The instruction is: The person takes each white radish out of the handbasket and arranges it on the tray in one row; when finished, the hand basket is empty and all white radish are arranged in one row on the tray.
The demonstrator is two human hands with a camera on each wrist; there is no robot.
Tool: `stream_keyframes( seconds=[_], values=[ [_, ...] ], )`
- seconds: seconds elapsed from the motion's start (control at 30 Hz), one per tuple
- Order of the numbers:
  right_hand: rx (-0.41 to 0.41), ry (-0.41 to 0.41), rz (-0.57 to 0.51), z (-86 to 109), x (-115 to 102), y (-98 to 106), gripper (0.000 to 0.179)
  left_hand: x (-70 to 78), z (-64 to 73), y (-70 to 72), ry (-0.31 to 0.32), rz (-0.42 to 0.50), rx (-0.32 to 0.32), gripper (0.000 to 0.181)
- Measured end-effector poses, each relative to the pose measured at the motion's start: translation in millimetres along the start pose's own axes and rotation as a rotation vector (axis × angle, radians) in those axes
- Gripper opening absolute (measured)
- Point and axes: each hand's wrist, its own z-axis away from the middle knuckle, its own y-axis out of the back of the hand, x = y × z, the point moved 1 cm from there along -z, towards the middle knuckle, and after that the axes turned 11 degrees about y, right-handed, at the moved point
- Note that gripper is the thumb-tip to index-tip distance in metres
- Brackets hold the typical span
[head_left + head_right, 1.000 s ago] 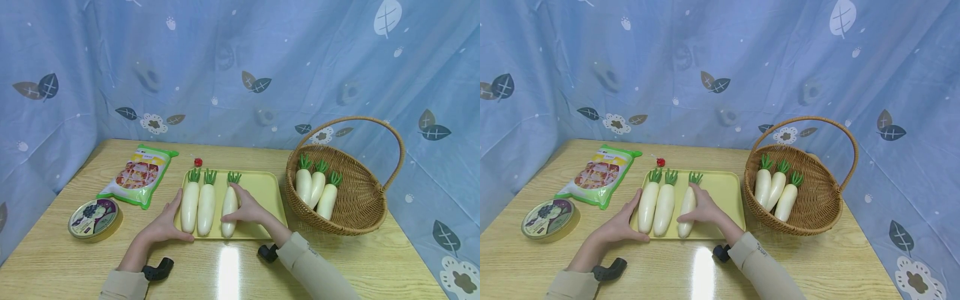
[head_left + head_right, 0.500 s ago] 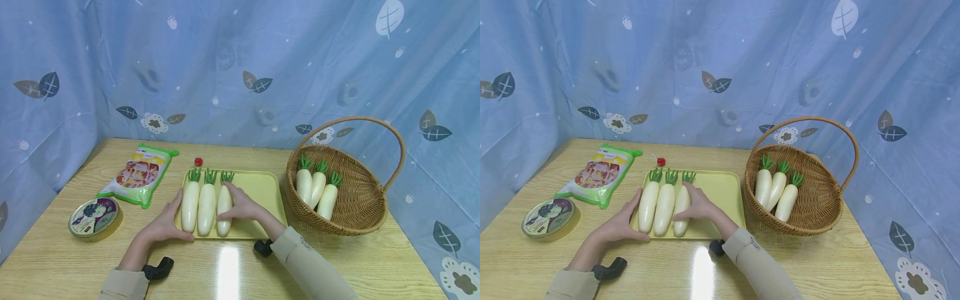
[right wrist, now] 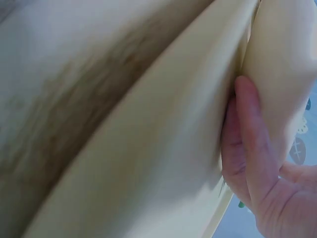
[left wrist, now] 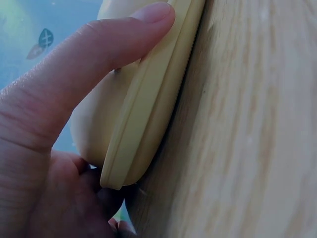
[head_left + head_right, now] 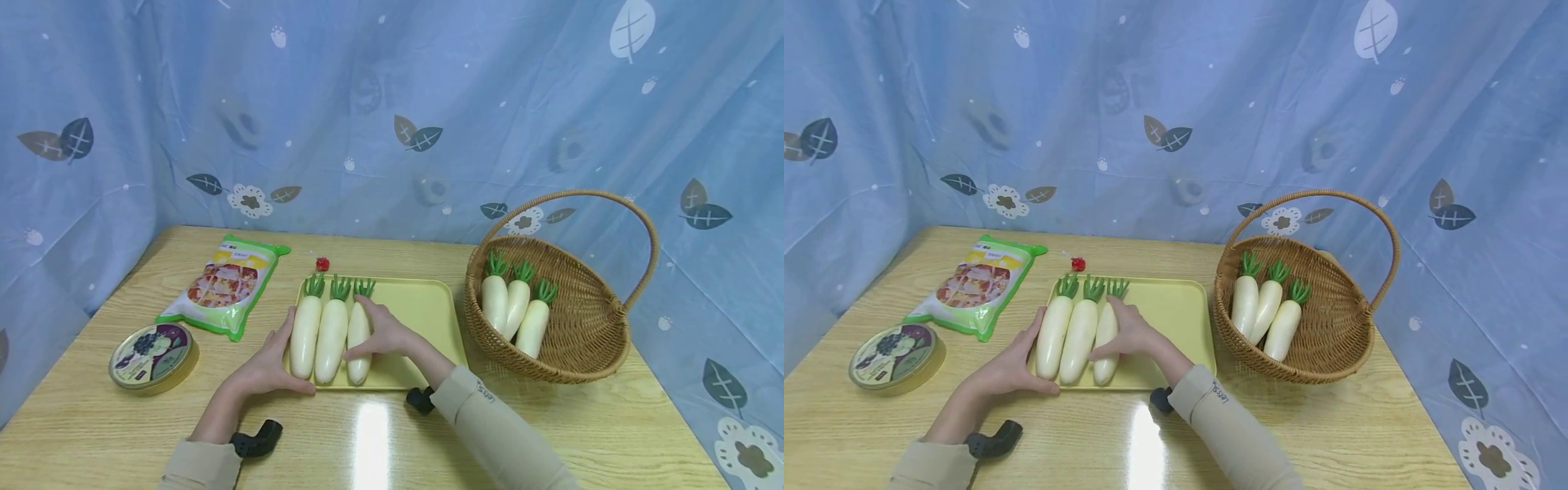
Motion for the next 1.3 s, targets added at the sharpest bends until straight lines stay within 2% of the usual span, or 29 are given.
stream_keyframes(
  seconds=[0.3,0.63,0.83,0.97,1.3],
  values=[
    [-0.004,-0.013,0.021,-1.7,-3,-2,0.111,-1.1,-0.1,-0.4,-0.004,0.019,-0.001,0.140],
    [-0.033,-0.019,0.068,0.9,-5,3,0.112,-1.5,-2.0,-1.2,-0.038,0.014,-0.006,0.139],
    [-0.032,-0.026,0.074,3.4,-5,6,0.112,-1.2,-1.0,-0.4,-0.010,0.013,-0.007,0.140],
    [-0.020,-0.009,0.066,6.1,-7,9,0.108,-1.3,-0.3,0.2,0.006,0.010,-0.007,0.141],
    [-0.015,0.011,0.116,13.3,-10,16,0.098,-0.6,-0.7,-0.1,-0.011,0.011,-0.004,0.140]
  ],
)
